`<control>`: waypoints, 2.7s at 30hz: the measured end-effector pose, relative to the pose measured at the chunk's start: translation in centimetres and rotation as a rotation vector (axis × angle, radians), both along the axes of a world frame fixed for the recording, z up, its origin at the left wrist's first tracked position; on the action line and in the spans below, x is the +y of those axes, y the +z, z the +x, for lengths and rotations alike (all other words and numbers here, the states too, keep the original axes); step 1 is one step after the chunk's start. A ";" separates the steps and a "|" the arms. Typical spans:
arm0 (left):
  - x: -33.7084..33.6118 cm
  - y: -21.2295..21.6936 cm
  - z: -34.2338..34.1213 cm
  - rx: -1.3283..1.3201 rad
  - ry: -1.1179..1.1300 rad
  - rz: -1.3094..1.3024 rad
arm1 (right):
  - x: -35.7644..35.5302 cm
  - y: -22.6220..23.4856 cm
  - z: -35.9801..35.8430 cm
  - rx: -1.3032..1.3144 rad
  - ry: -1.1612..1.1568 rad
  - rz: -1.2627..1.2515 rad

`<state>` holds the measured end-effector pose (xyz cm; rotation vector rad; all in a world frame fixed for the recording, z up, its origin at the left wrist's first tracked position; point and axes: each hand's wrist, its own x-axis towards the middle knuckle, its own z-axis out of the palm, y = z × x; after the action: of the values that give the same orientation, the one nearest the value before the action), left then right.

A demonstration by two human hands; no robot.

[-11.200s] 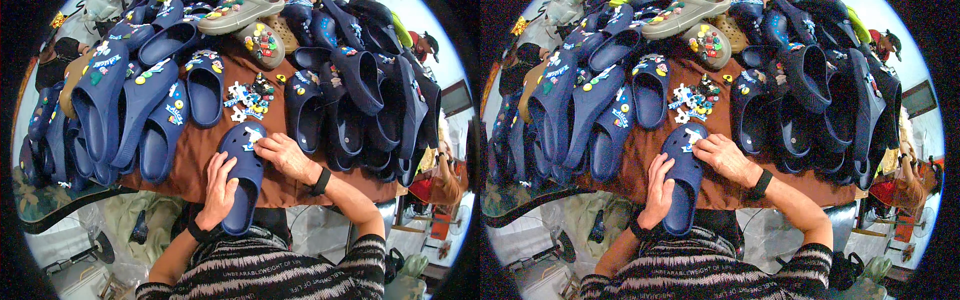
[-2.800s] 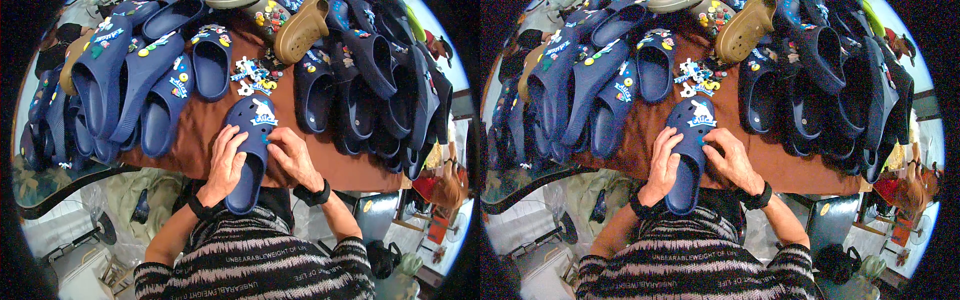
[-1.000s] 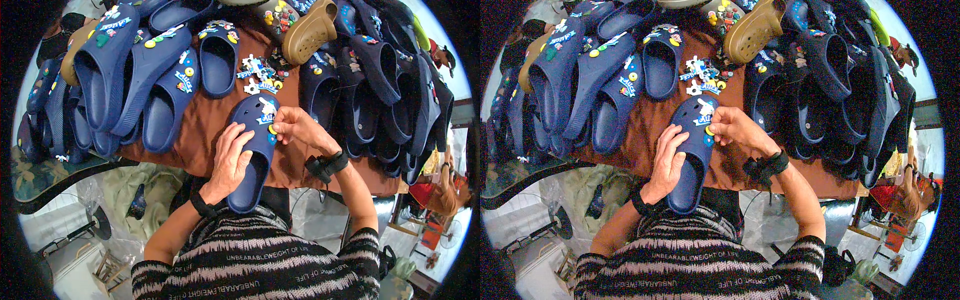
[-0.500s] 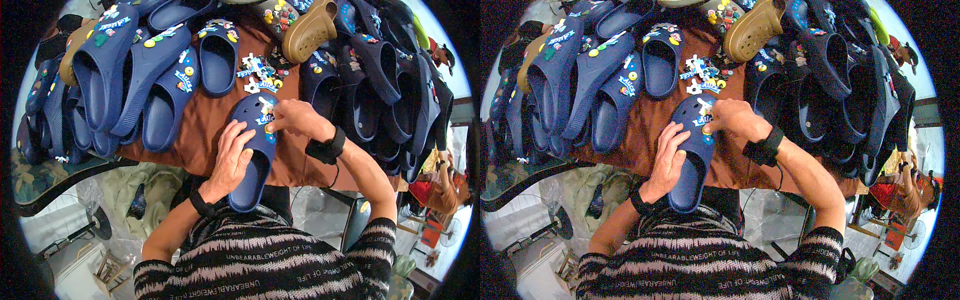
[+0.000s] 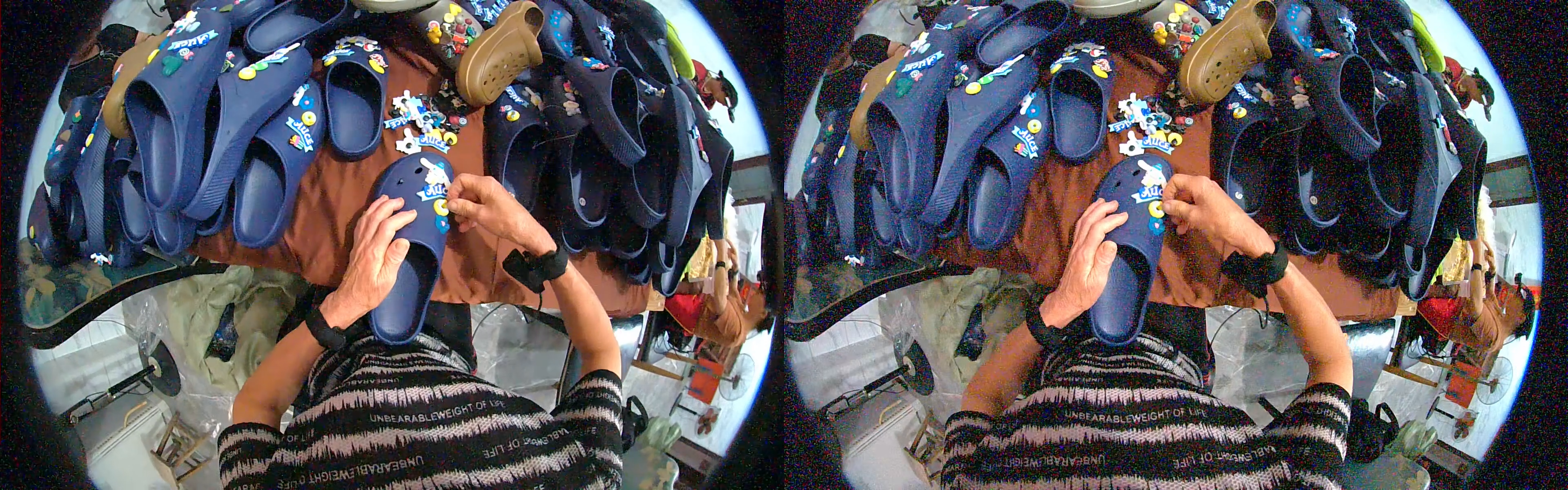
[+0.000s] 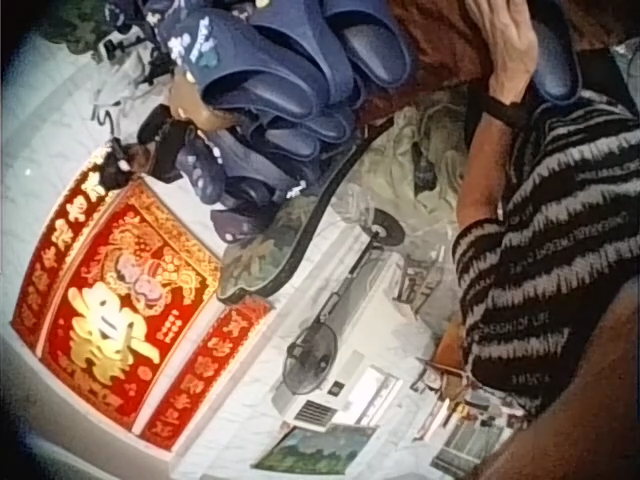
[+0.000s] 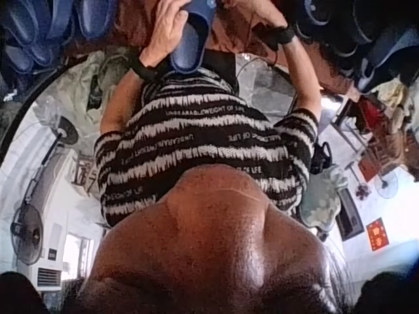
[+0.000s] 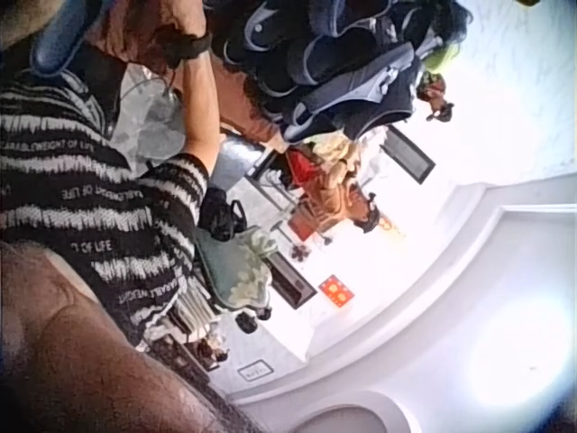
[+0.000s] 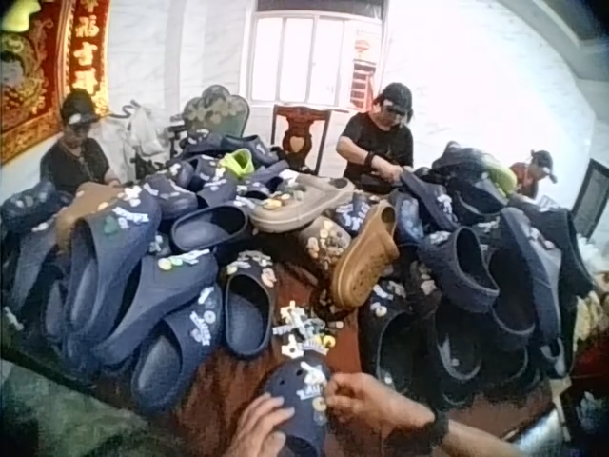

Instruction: The recorder is attaching decorative charms (Jibbitz) to blue clogs.

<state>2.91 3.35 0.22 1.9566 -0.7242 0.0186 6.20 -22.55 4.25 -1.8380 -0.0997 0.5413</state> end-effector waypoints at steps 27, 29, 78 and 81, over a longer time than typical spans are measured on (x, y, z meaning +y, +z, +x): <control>-0.3 0.1 0.1 -0.024 0.003 -0.005 | 3.2 -0.6 -5.0 -0.432 -0.292 -0.287; -0.3 0.0 0.1 -0.029 0.006 0.000 | 3.7 -0.4 -5.5 -0.450 -0.295 -0.348; 0.0 -0.6 0.1 -0.014 -0.008 0.006 | -2.2 -5.3 9.2 -0.569 -0.131 -0.835; 0.1 -0.5 0.1 -0.021 0.000 0.014 | -0.9 -4.7 9.0 -0.600 -0.123 -0.890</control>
<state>3.03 3.47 -0.30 1.9728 -0.7402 0.0344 15.24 -23.48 -0.46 -2.8102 -0.1620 -0.1190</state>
